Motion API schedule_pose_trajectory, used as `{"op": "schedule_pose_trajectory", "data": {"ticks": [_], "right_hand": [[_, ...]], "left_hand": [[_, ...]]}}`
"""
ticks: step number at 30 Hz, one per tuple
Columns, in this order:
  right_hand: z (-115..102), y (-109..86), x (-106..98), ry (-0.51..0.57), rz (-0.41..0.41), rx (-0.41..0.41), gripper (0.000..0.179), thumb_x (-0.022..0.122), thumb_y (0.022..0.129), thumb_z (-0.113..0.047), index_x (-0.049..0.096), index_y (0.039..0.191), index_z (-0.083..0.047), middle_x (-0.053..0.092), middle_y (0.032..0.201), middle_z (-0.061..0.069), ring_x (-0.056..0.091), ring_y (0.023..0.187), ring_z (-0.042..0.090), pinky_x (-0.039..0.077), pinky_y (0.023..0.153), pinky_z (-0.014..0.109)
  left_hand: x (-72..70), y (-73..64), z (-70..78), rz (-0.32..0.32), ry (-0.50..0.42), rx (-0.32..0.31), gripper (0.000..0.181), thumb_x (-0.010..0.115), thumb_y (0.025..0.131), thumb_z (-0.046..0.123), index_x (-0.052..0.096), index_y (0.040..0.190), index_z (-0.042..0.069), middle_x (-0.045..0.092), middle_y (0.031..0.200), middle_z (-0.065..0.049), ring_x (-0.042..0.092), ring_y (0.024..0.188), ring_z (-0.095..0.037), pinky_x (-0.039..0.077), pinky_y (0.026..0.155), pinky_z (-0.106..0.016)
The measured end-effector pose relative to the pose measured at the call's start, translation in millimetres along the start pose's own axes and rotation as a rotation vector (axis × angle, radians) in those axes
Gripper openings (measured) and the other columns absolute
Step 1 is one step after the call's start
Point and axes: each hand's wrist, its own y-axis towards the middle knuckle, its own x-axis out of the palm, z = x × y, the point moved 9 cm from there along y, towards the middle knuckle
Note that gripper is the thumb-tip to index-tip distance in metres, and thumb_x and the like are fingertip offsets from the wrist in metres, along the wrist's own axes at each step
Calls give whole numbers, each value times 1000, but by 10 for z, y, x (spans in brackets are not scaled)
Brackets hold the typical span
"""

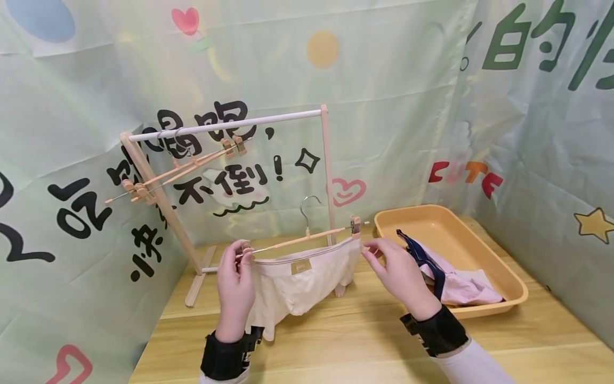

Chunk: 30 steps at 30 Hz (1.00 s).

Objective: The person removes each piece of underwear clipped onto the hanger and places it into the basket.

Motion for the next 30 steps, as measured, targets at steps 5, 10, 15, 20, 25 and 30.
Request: {"op": "schedule_pose_trajectory", "data": {"ticks": [5, 10, 15, 20, 25, 30], "right_hand": [[39, 9, -30, 46, 17, 28, 32, 53, 96, -39, 60, 115, -15, 63, 93, 1, 54, 75, 13, 47, 60, 34], [67, 16, -73, 98, 50, 35, 36, 51, 97, -35, 54, 123, -9, 60, 103, 6, 55, 90, 19, 47, 67, 40], [119, 40, -121, 120, 73, 59, 40, 52, 97, -33, 51, 125, -4, 56, 109, 15, 54, 98, 27, 48, 75, 48], [175, 53, -76, 186, -29, 98, 42, 49, 98, -36, 52, 127, -5, 56, 115, 14, 53, 102, 26, 49, 82, 51], [208, 40, 27, 291, -195, 144, 49, 44, 99, -43, 51, 131, -8, 59, 118, 13, 55, 105, 24, 50, 88, 52], [199, 31, 78, 359, -260, 146, 46, 51, 97, -39, 53, 129, -6, 66, 110, 13, 61, 97, 22, 53, 83, 50]], "left_hand": [[117, -20, 139, -83, -33, 12, 16, 55, 91, -2, 60, 105, -8, 63, 94, -21, 59, 83, -22, 45, 66, -11], [175, -39, 323, -144, -20, -6, 15, 55, 90, -7, 60, 104, -10, 63, 93, -22, 61, 81, -24, 52, 63, -25], [206, -49, 347, -178, -33, -33, 16, 55, 90, -6, 60, 105, -10, 63, 93, -22, 61, 80, -25, 53, 60, -33], [221, -43, 321, -208, -44, -57, 17, 55, 91, -4, 60, 107, -8, 64, 94, -21, 60, 79, -23, 50, 58, -29], [214, -28, 295, -238, -58, -84, 18, 54, 92, -2, 61, 108, -7, 64, 93, -19, 58, 77, -23, 48, 58, -26], [217, -19, 173, -249, -70, -89, 19, 53, 93, -2, 60, 110, -6, 65, 94, -19, 58, 76, -24, 49, 59, -24]]}}
